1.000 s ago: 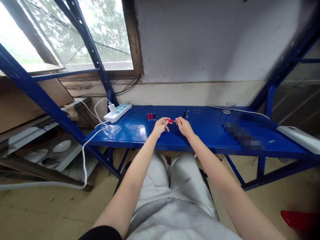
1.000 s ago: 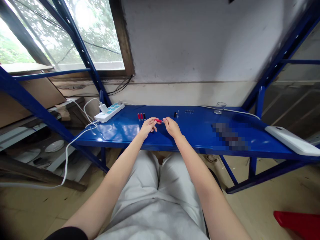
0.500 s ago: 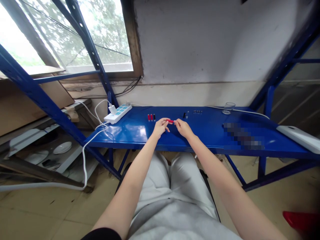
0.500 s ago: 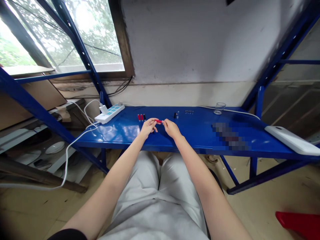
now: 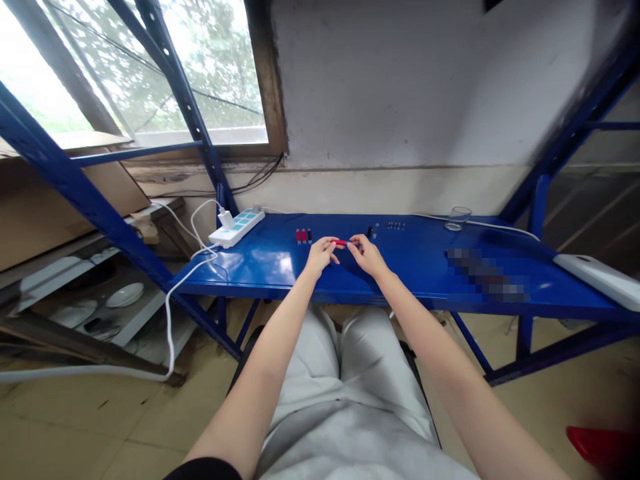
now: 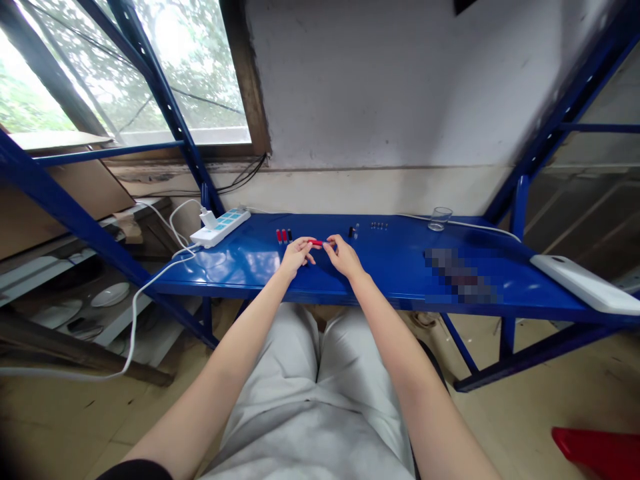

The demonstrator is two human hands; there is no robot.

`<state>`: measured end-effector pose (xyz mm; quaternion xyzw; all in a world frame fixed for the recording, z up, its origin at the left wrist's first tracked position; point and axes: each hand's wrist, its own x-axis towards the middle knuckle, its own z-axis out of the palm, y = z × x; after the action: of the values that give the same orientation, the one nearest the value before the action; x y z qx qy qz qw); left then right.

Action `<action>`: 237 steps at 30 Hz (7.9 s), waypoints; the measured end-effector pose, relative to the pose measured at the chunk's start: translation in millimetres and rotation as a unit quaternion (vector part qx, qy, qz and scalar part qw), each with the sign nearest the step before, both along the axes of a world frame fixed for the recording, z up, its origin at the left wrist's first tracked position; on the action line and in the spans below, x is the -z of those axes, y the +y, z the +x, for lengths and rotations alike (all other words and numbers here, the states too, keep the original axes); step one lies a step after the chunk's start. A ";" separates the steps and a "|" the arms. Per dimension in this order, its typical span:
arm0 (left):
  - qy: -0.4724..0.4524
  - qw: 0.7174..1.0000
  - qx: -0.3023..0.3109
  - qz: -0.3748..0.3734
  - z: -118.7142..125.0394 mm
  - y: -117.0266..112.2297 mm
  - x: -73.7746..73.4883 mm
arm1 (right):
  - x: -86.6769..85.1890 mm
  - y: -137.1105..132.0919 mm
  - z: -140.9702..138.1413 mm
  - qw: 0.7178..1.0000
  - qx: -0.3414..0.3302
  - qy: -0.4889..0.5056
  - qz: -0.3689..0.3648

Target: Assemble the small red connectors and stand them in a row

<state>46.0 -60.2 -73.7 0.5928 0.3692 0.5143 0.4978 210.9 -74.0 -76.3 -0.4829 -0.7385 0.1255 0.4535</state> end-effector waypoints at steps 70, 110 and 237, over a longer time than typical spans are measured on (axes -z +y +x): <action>0.035 0.999 0.011 -0.037 3.0 -8.5 -8.1 | -0.7 -4.8 -7.2 0.992 -0.079 -0.097 0.022; 0.069 0.994 -0.084 -0.015 -1.7 1.0 0.6 | -11.6 60.4 54.9 0.951 0.231 -0.123 -0.166; 0.578 0.784 -0.226 -0.005 -12.7 18.6 -35.5 | -3.1 -1.1 -9.6 0.996 0.068 -0.040 -0.034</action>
<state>33.3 -41.6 -38.2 0.6763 0.7137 0.1709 0.0634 201.3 -75.1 -73.2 -0.5518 -0.7167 0.1005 0.4144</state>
